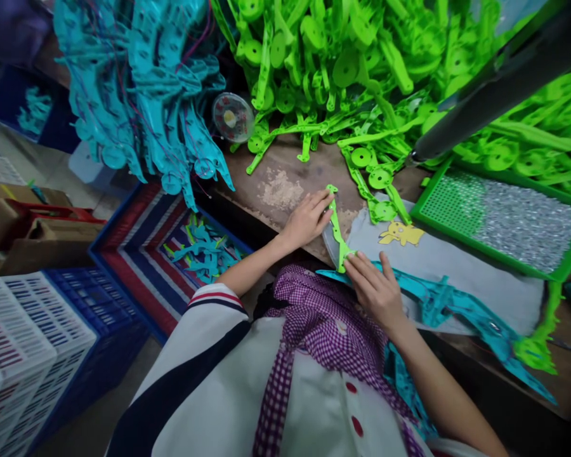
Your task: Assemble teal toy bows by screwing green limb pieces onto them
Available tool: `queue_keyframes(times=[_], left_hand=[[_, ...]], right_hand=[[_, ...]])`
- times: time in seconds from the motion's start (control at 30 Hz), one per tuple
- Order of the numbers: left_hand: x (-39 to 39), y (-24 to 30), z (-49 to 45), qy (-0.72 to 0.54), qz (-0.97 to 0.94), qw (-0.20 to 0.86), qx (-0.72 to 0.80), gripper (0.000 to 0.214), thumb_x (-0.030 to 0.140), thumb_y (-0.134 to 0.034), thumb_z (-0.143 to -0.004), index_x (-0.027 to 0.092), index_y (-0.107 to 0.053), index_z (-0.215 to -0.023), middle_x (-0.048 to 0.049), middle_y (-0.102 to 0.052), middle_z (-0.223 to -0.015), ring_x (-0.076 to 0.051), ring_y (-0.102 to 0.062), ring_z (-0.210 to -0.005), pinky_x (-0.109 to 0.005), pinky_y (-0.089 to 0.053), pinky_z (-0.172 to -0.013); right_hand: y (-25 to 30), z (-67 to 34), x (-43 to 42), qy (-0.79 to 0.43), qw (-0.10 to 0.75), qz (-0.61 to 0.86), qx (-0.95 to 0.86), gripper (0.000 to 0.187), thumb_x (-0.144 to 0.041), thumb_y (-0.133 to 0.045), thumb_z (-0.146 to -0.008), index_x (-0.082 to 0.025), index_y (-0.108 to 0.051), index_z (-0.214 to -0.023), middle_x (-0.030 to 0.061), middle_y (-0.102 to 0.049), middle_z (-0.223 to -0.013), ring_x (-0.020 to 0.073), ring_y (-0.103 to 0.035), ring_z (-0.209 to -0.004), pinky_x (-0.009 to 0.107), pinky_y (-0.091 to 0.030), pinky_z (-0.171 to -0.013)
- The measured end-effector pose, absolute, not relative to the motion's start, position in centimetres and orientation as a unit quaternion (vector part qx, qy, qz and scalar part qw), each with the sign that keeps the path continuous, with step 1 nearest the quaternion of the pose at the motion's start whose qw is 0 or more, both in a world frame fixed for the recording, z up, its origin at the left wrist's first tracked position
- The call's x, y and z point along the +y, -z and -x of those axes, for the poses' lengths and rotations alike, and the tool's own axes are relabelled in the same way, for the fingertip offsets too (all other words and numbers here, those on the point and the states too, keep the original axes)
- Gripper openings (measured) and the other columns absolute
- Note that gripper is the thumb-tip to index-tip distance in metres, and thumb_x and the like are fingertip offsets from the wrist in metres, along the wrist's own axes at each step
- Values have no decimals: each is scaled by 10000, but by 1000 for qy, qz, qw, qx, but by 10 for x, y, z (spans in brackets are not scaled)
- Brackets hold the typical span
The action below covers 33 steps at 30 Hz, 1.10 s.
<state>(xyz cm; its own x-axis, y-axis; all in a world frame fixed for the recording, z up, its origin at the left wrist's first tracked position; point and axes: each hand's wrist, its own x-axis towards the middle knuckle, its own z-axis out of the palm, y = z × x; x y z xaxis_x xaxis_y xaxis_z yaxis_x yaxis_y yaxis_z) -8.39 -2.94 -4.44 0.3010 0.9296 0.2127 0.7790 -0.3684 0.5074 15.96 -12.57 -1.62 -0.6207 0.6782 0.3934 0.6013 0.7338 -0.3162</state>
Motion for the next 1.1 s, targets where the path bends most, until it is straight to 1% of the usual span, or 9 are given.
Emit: queue_keyframes(times=[0.2,0.33,0.4,0.47,0.6,0.7,0.8,0.93,1.1], left_hand=[[-24,44,82,-240,-792,157,539,409,336,-376,-1060,154,-547,-1384,-160,-564,-1479,-249,-525,-1401,-514,-377,-1221],[-15,41,81,-237,-800,159,527,395,343,-401,-1051,154,-570,-1354,-146,-574,-1471,-246,-524,-1398,-499,-372,-1221],[-13,39,81,-238,-802,157,525,396,363,-424,-1042,156,-581,-1342,-142,-577,-1469,-247,-527,-1392,-488,-368,-1222],[-12,39,81,-237,-801,157,526,409,396,-464,-1026,163,-584,-1340,-141,-578,-1467,-252,-530,-1385,-487,-367,-1220],[-11,40,81,-236,-801,161,526,429,416,-494,-1006,171,-576,-1348,-147,-568,-1474,-262,-515,-1395,-480,-368,-1213],[-11,41,81,-229,-801,163,528,431,422,-480,-1008,192,-564,-1362,-141,-557,-1483,-271,-503,-1403,-488,-369,-1207],[-11,39,80,-221,-802,161,531,427,416,-480,-1005,197,-567,-1361,-135,-559,-1478,-274,-506,-1395,-486,-381,-1196],[-11,40,81,-219,-803,159,531,433,421,-479,-1011,190,-573,-1365,-135,-560,-1480,-268,-508,-1388,-478,-378,-1202],[-11,47,85,-206,-799,181,535,441,420,-443,-1033,248,-547,-1425,-100,-534,-1521,-257,-486,-1415,-494,-339,-1235]], right_hand=[[23,-157,-128,-77,265,370,-887,508,-165,-635,-944,-269,-559,-1435,59,-705,-1314,238,-709,-1163,599,-98,-1283],[16,-156,-124,-124,270,419,-858,286,-234,-616,-960,-278,-692,-1233,35,-741,-1253,254,-726,-1122,649,-34,-1262],[7,-156,-119,-197,262,459,-826,173,-311,-578,-990,-276,-738,-1048,20,-776,-1157,258,-734,-1087,674,-110,-1240],[-4,-155,-108,-279,233,483,-797,230,-403,-548,-1001,-271,-733,-967,30,-779,-1084,265,-728,-1060,652,-287,-1178],[-20,-147,-75,-347,138,502,-780,357,-525,-652,-900,-235,-685,-1105,107,-703,-1095,293,-678,-1017,487,-533,-896],[-22,-143,-54,-375,95,495,-778,369,-545,-702,-845,-229,-656,-1032,90,-682,-1008,274,-657,-921,430,-534,-793],[-22,-140,-52,-392,133,493,-765,356,-572,-614,-908,-238,-644,-1024,72,-682,-966,242,-646,-877,405,-526,-784],[-17,-116,-63,-255,234,579,-739,451,-531,-372,-1028,-221,-612,-1252,141,-664,-1172,286,-619,-1116,477,-499,-953],[12,-72,-65,-134,167,505,-836,538,-411,-357,-1038,-336,-374,-1571,88,-462,-1568,314,-330,-1506,570,-225,-1215]])
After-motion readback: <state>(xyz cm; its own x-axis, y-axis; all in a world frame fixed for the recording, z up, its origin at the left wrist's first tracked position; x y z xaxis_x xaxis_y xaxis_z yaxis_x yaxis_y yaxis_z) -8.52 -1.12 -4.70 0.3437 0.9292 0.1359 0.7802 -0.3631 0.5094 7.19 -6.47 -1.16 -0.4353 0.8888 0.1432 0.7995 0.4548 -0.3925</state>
